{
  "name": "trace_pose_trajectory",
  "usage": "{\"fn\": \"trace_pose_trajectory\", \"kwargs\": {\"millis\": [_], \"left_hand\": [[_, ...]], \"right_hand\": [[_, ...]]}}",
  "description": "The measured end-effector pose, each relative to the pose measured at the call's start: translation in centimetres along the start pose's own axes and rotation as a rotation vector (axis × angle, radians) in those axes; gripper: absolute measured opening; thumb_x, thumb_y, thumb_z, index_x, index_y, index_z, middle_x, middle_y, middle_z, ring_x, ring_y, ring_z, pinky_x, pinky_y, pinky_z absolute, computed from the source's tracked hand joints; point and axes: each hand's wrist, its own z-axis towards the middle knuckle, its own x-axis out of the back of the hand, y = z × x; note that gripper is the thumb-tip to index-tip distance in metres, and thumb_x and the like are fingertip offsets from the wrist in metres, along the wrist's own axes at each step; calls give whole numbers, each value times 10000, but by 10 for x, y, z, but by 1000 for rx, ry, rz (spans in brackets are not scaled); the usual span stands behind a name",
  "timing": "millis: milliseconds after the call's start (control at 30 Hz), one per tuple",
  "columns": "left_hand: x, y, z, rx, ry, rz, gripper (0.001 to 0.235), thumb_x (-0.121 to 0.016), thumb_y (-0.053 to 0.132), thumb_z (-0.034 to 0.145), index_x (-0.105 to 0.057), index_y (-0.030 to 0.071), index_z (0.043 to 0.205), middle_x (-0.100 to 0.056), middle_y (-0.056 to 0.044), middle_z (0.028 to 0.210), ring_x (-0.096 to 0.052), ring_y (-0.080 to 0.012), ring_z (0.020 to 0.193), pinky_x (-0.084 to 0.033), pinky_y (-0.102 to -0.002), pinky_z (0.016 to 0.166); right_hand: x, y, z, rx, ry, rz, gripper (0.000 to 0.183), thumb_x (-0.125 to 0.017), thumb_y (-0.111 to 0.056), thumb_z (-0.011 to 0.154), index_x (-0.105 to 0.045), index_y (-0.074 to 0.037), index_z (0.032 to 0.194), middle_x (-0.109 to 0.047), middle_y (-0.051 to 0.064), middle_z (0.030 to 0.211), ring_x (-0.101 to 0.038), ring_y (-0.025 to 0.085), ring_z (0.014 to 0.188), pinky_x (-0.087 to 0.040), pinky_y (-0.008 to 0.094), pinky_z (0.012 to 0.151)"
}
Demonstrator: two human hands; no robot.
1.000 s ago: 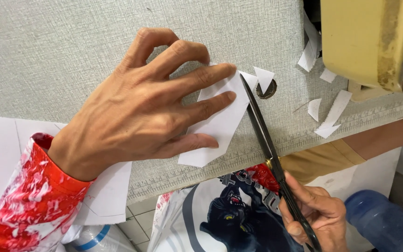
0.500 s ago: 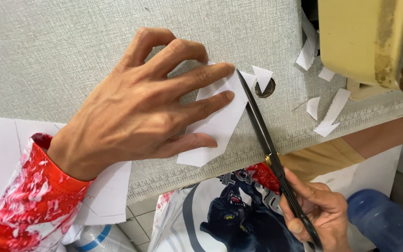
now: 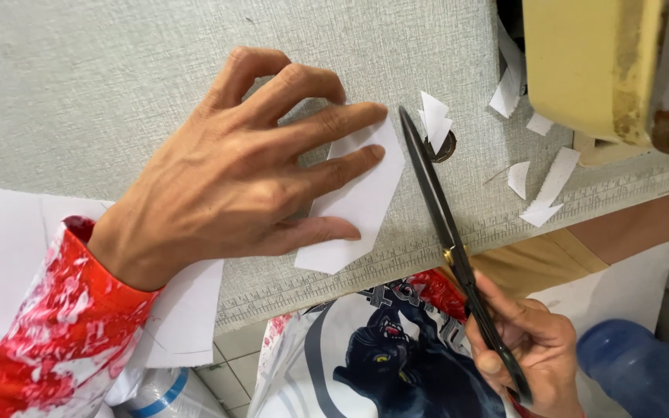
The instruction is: The person is using scissors to cut out paper patterns on a sewing table.
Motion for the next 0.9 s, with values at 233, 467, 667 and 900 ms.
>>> {"fn": "trace_pose_trajectory", "kwargs": {"millis": [233, 467, 667, 900], "left_hand": [[0, -2, 4, 42, 41, 129, 583, -526, 565, 1111, -719, 48, 1301, -675, -174, 1382, -603, -336, 1213, -404, -505, 1031], [15, -9, 19, 78, 117, 223, 390, -638, 378, 1140, -755, 47, 1309, -709, -201, 1365, -626, -346, 1203, -407, -493, 1039], [47, 26, 44, 199, -124, 235, 647, -714, 555, 975, -681, 51, 1381, -660, -195, 1391, -617, -364, 1222, -416, -541, 974], [15, 44, 36, 266, -327, 228, 1075, -609, 788, 828, -353, 77, 1593, -353, -225, 1631, -322, -394, 1494, -272, -556, 1178]], "right_hand": [[-7, -7, 8, 190, -22, -20, 701, -775, -92, 808, -496, 39, 1437, -419, -23, 570, -382, 93, 463, -460, 149, 252], [25, -3, -6, 304, 58, -241, 743, -827, -135, 733, -558, 45, 1402, -560, 6, 638, -484, 102, 539, -423, 194, 455], [54, -10, -8, 490, 126, -629, 731, -852, -147, 701, -603, 34, 1364, -545, 3, 677, -384, 105, 567, -355, 252, 519], [94, -17, 14, 677, -40, -634, 694, -877, -174, 714, -627, 19, 1332, -749, 25, 842, -418, 90, 593, -382, 271, 555]]}}
